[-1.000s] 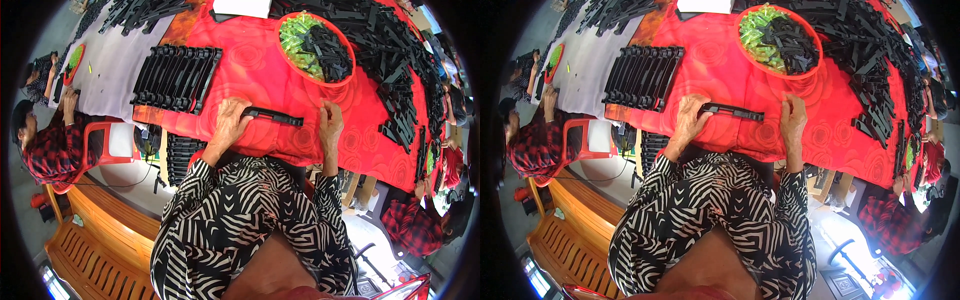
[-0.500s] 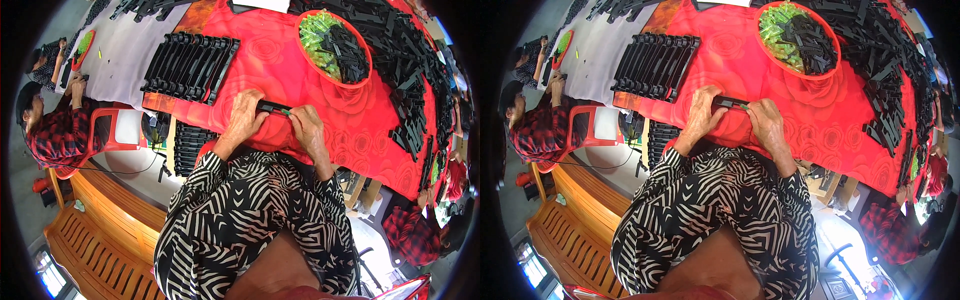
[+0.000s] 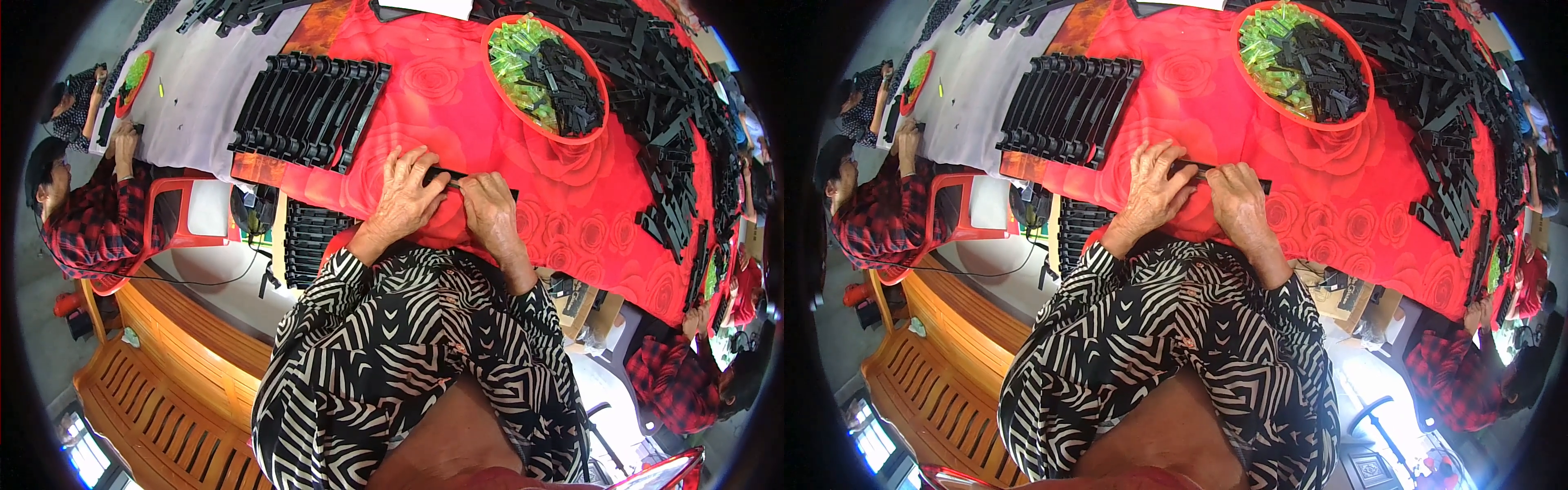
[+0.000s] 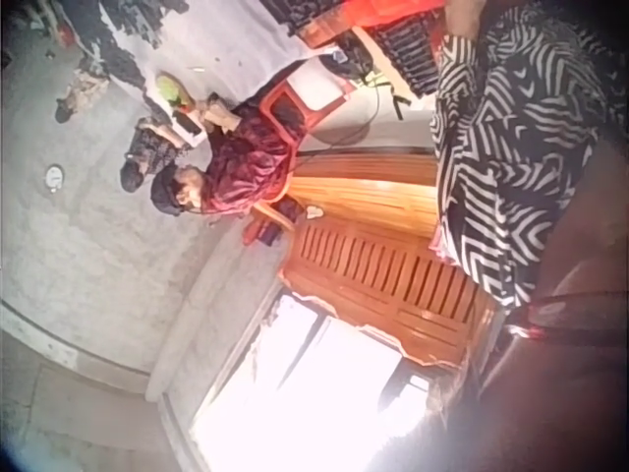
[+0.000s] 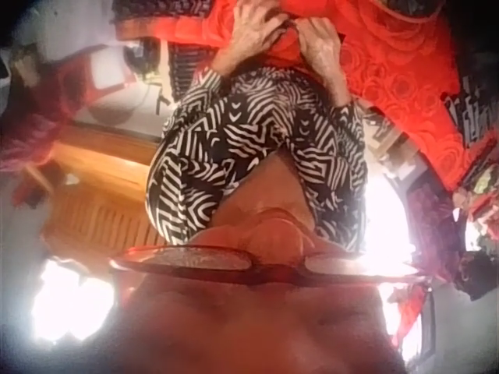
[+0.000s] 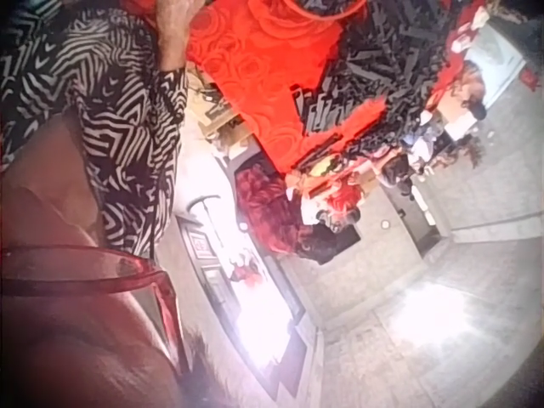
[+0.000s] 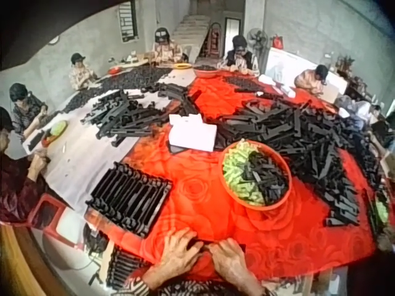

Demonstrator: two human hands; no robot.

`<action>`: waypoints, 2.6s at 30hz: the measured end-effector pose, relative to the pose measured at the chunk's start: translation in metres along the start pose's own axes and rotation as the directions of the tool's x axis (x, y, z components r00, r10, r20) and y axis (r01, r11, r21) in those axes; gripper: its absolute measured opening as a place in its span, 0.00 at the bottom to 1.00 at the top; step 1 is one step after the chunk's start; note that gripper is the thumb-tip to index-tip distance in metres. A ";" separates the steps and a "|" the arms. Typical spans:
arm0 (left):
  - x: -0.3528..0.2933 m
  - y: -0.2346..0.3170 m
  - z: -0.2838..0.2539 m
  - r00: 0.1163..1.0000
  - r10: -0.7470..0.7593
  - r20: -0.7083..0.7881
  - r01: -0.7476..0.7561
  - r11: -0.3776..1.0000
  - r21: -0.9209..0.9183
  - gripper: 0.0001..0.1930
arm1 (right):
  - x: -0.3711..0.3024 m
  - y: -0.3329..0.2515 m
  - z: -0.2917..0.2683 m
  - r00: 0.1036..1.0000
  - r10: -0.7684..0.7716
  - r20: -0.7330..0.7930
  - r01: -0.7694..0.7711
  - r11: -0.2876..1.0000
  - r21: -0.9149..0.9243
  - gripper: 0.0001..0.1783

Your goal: The person assembles plastic components by taking small parts from a tray and pressing them into black plastic frames by hand.

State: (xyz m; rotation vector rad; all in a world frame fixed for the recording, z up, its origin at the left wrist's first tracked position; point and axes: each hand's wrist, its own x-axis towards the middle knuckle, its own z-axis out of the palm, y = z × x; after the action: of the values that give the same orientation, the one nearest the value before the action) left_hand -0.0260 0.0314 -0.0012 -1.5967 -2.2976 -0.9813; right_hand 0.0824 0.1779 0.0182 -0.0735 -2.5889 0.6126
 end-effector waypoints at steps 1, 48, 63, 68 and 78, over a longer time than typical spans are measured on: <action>0.002 0.003 -0.001 0.999 0.029 0.022 -0.029 1.000 -0.003 0.18 | -0.001 0.000 -0.001 1.000 -0.022 0.003 0.022 0.999 -0.025 0.11; -0.003 -0.001 0.016 0.998 0.056 0.017 -0.057 0.998 0.031 0.10 | -0.014 -0.001 0.008 0.994 0.097 -0.044 -0.101 0.989 -0.109 0.12; -0.003 -0.001 0.010 0.993 0.039 0.113 -0.036 0.999 -0.023 0.09 | -0.013 -0.004 0.013 0.998 0.034 -0.046 -0.043 0.973 -0.226 0.09; -0.002 -0.001 0.009 0.977 0.019 0.213 -0.007 0.998 -0.055 0.11 | -0.008 -0.007 0.012 0.999 0.047 -0.026 -0.051 0.970 -0.238 0.09; -0.001 0.003 0.009 0.978 0.028 0.207 -0.011 0.997 -0.082 0.11 | -0.022 -0.002 0.008 0.996 0.075 -0.040 -0.080 0.986 -0.147 0.13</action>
State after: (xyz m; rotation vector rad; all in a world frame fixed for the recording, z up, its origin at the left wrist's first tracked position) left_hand -0.0209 0.0365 -0.0073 -1.8306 -2.3983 -0.9544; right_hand 0.0983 0.1696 0.0035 -0.2326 -2.6049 0.4402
